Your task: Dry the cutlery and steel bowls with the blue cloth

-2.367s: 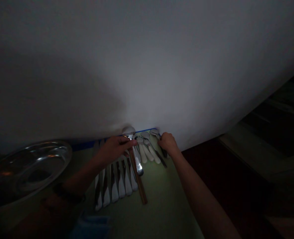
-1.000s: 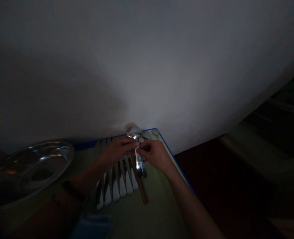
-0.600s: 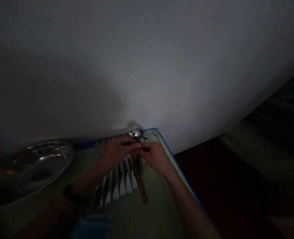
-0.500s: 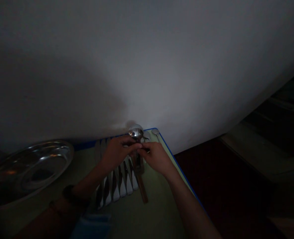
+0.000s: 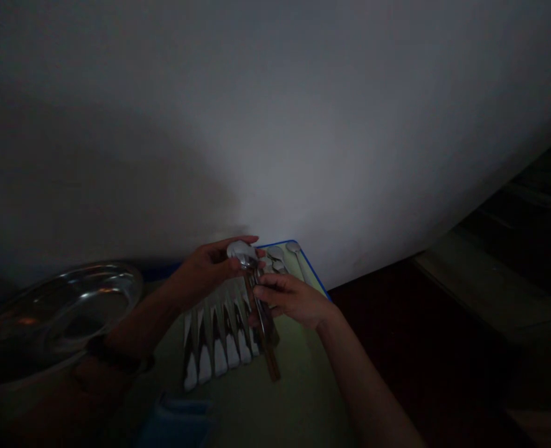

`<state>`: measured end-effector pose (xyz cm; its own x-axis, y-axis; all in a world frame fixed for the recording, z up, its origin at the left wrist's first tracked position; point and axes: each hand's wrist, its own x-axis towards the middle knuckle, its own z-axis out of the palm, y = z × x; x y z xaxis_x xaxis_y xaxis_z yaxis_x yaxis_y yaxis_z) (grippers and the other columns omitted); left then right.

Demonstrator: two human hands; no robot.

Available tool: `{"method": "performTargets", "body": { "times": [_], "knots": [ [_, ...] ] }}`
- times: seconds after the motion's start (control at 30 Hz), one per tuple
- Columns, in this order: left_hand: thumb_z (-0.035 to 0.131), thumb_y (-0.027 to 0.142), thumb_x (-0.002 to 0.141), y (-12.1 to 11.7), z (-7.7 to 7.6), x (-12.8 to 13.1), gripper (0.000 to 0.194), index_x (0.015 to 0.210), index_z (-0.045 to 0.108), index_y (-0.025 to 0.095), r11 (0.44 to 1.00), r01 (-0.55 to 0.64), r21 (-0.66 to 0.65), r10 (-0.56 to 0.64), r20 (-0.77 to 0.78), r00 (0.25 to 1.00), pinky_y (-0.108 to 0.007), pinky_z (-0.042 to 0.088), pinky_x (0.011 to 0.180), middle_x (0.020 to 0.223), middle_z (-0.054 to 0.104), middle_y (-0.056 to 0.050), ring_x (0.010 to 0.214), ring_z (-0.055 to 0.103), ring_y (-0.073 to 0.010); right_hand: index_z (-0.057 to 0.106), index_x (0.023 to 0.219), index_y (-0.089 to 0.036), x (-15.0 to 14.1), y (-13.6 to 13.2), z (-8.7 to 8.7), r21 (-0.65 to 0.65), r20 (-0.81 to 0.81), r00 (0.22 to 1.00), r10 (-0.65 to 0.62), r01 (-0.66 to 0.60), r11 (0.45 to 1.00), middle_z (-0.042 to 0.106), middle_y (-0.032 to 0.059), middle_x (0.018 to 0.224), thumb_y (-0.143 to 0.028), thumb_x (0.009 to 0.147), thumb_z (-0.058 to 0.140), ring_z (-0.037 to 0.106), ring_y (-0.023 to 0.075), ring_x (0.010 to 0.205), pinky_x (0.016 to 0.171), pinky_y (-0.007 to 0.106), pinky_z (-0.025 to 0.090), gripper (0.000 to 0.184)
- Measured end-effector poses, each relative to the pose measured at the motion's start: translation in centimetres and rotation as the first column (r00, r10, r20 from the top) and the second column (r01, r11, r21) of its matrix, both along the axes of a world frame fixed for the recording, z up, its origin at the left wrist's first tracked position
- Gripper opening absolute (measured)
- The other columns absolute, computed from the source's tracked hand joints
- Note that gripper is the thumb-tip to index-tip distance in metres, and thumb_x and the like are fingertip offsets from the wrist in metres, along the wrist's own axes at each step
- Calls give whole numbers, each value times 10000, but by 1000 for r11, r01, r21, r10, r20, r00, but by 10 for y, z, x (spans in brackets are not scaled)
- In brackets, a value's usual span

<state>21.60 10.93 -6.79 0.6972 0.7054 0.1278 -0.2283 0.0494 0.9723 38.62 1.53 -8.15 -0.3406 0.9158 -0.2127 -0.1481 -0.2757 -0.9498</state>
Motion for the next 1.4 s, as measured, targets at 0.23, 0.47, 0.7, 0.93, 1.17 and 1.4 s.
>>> {"method": "performTargets", "body": {
  "times": [0.23,0.47,0.7,0.93,1.17,1.4],
  "knots": [
    [747,196,622,-7,6,8,632,1216,531,159,964,-222,143,226,-9,974,-302,513,750,799,716,-13,739,663,-165,526,962,-192,-14,-4,13,63,185,978,-100,90,994,548,-41,565,-477,874,426,523,85,447,449,212,425,315],
    [759,240,620,-17,7,18,408,996,617,170,931,-363,38,358,103,928,-305,519,772,866,707,-27,765,661,-165,535,798,-170,-22,-6,16,103,275,959,-62,35,994,443,-48,534,-531,901,281,448,71,440,447,216,401,454],
    [737,300,667,-8,1,16,450,1079,608,173,874,-486,-25,483,159,861,-310,518,758,911,700,-49,740,652,-153,461,809,-177,-5,-24,19,19,297,950,92,-102,995,523,-44,634,-454,850,482,547,67,474,425,179,461,281],
    [730,318,687,-1,-2,11,518,1170,580,206,929,-367,-54,368,259,893,-323,495,819,989,691,-62,811,656,-170,486,759,-154,1,-25,23,10,284,953,101,-108,994,575,-29,648,-428,842,502,524,37,388,358,141,425,287],
    [739,328,680,1,-5,8,493,1144,605,234,973,-216,-83,231,359,904,-270,495,785,974,694,-49,803,650,-150,506,821,-146,0,-28,22,-70,117,975,191,-184,980,613,-5,659,-419,884,433,513,39,369,349,144,390,289],
    [728,252,678,-2,5,6,484,1145,605,214,912,-400,85,375,220,901,-263,505,757,936,698,-36,777,638,-142,468,815,-169,-10,-30,19,-34,97,976,193,-191,981,576,-11,621,-486,863,429,557,86,473,417,190,431,323]
  ]
}}
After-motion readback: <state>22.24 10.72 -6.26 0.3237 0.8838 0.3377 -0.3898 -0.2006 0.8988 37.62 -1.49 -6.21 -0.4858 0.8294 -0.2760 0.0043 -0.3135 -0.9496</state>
